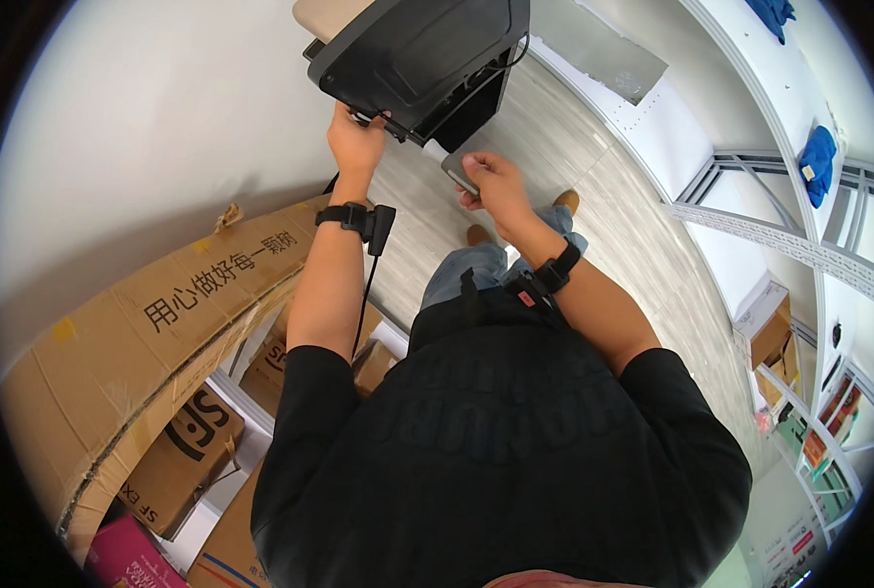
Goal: The person wipes the interior of a black electronic device with a blue cloth. Then, using a screwdriver, they attach a black plastic cover and a metal backplate to the device, securing them with screws.
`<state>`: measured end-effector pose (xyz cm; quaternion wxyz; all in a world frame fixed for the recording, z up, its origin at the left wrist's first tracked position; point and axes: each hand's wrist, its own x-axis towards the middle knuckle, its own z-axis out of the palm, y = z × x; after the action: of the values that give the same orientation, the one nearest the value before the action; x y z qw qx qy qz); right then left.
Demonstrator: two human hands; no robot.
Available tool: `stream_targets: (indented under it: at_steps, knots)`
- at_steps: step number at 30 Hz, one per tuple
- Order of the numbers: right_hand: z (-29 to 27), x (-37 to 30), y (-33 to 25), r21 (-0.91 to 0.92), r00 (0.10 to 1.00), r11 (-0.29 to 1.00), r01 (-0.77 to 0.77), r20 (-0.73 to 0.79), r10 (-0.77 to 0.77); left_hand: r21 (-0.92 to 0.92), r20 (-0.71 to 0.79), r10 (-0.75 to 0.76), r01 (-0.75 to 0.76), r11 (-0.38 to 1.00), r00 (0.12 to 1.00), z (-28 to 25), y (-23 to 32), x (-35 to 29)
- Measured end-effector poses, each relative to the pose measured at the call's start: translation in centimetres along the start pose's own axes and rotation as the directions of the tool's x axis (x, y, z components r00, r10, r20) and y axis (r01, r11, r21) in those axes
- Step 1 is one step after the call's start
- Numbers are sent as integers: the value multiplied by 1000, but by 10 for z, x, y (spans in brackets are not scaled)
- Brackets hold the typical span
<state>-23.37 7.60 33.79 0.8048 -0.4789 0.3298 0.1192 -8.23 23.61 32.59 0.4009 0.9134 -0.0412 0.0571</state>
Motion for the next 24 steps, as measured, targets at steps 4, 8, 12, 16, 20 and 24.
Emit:
stream_targets:
  at_steps: [4,8,12,16,20,24]
  knots:
    - [-10,2,-2,61,981,997,-52,188,40,-73,10,30,-29,997,999,1,-14,-2]
    - [1,0,5,-112,998,992,65,4,-65,-89,54,60,-55,995,997,1,-29,-4]
    - [-1,1,0,-25,999,999,24,45,-23,-28,30,124,-123,992,992,1,-27,-5]
    - [-4,2,-5,-21,997,1000,8,80,-6,48,64,38,-41,998,997,0,-22,-6]
    - [-6,1,-3,-140,988,988,58,150,-37,30,49,18,-19,999,999,3,-16,-7]
    - [-10,-4,-9,-115,987,993,2,158,16,23,16,19,-19,1000,1000,7,-18,-7]
